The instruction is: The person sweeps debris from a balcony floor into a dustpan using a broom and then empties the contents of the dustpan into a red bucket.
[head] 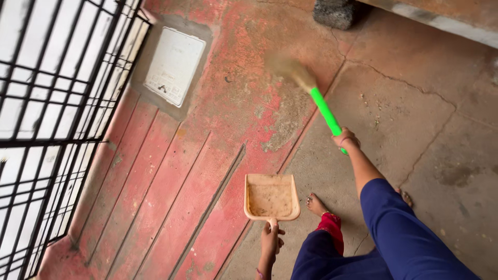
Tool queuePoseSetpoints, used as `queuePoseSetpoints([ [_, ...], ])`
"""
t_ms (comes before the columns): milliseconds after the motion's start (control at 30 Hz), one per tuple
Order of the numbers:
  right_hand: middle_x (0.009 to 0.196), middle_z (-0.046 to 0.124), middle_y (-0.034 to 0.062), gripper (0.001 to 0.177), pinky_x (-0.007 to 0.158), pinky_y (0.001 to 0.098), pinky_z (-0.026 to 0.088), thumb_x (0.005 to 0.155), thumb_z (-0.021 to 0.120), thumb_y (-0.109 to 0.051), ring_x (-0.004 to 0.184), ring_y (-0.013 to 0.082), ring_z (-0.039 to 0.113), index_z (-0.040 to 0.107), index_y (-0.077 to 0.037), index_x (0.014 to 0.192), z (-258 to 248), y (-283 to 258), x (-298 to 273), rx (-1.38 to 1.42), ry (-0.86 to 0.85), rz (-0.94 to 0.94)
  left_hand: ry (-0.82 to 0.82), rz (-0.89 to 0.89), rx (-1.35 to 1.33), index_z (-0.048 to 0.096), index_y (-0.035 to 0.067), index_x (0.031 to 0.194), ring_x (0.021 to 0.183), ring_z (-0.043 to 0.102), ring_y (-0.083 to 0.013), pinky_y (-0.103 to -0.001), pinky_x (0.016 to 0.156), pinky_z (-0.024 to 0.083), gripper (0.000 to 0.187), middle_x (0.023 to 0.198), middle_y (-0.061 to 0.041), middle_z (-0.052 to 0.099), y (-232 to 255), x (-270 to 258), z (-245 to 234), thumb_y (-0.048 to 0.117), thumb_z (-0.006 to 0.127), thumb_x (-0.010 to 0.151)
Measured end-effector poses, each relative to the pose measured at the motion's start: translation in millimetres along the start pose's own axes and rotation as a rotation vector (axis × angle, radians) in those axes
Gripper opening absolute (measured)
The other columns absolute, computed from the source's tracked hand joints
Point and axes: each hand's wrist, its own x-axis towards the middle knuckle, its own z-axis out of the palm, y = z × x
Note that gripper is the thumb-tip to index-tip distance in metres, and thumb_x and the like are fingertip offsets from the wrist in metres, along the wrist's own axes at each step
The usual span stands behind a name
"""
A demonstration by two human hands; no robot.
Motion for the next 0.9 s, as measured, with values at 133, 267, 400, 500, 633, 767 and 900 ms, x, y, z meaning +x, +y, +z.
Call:
queuePoseSetpoints([
  [133,0.081,0.063,0.0141,0.028,0.053,0.0476,0.054,0.095,0.071,-0.025,0.061,0.0288,0.065,0.061,-0.006,0.113,-9,33,-28,0.543,-0.099,0.094,-0.056,-0.014,0.039,0.057,0.005,0.127,0.045,0.054,-0.0127,-0.028,0.039,0.039,0.039,0.086,-0.009,0.069,18,12,9,0.036,0.053,0.104],
  [267,0.065,0.058,0.0111,0.021,0.042,0.0418,0.053,0.097,0.066,-0.020,0.051,0.0238,0.061,0.055,-0.002,0.093,-13,63,-80,1.027,-0.129,0.043,-0.134,0.076,0.080,0.055,0.007,0.132,0.046,0.057,-0.0140,-0.028,0.040,0.042,0.039,0.088,-0.011,0.072,36,23,23,0.031,0.053,0.102],
  [400,0.077,0.060,0.0121,0.059,0.039,0.0431,0.051,0.080,0.077,-0.001,0.048,0.0243,0.059,0.032,-0.006,0.117,10,97,-155,1.063,-0.076,0.047,-0.176,0.088,0.100,0.053,0.007,0.134,0.046,0.056,-0.0138,-0.028,0.040,0.040,0.040,0.088,-0.010,0.071,57,19,38,0.031,0.052,0.102],
  [500,0.080,0.059,0.0123,0.071,0.041,0.0396,0.053,0.077,0.076,0.001,0.051,0.0201,0.060,0.028,-0.011,0.128,14,108,-185,1.050,-0.194,0.012,-0.169,0.092,0.097,0.055,0.005,0.132,0.046,0.054,-0.0130,-0.028,0.039,0.039,0.042,0.086,-0.010,0.069,69,4,44,0.035,0.051,0.104],
  [633,0.084,0.064,0.0137,0.062,0.045,0.0389,0.053,0.081,0.079,-0.003,0.055,0.0208,0.061,0.039,-0.010,0.128,-25,105,-148,0.862,-0.218,0.081,-0.138,0.050,0.088,0.052,0.005,0.132,0.048,0.050,-0.0121,-0.028,0.039,0.035,0.045,0.087,-0.010,0.068,70,-17,52,0.040,0.052,0.104],
  [767,0.081,0.065,0.0137,0.041,0.047,0.0366,0.053,0.085,0.078,-0.005,0.057,0.0187,0.063,0.051,-0.006,0.116,-61,111,-111,0.790,-0.231,0.123,-0.124,0.051,0.079,0.055,0.003,0.132,0.049,0.053,-0.0132,-0.027,0.041,0.039,0.046,0.088,-0.010,0.068,58,-36,64,0.038,0.052,0.104],
  [900,0.074,0.060,0.0123,0.026,0.044,0.0382,0.052,0.087,0.077,-0.007,0.055,0.0207,0.061,0.057,0.003,0.099,-66,150,-133,1.031,-0.306,0.045,-0.087,0.011,0.102,0.053,0.006,0.134,0.050,0.053,-0.0132,-0.028,0.041,0.038,0.044,0.088,-0.010,0.068,44,-56,79,0.038,0.052,0.103],
])
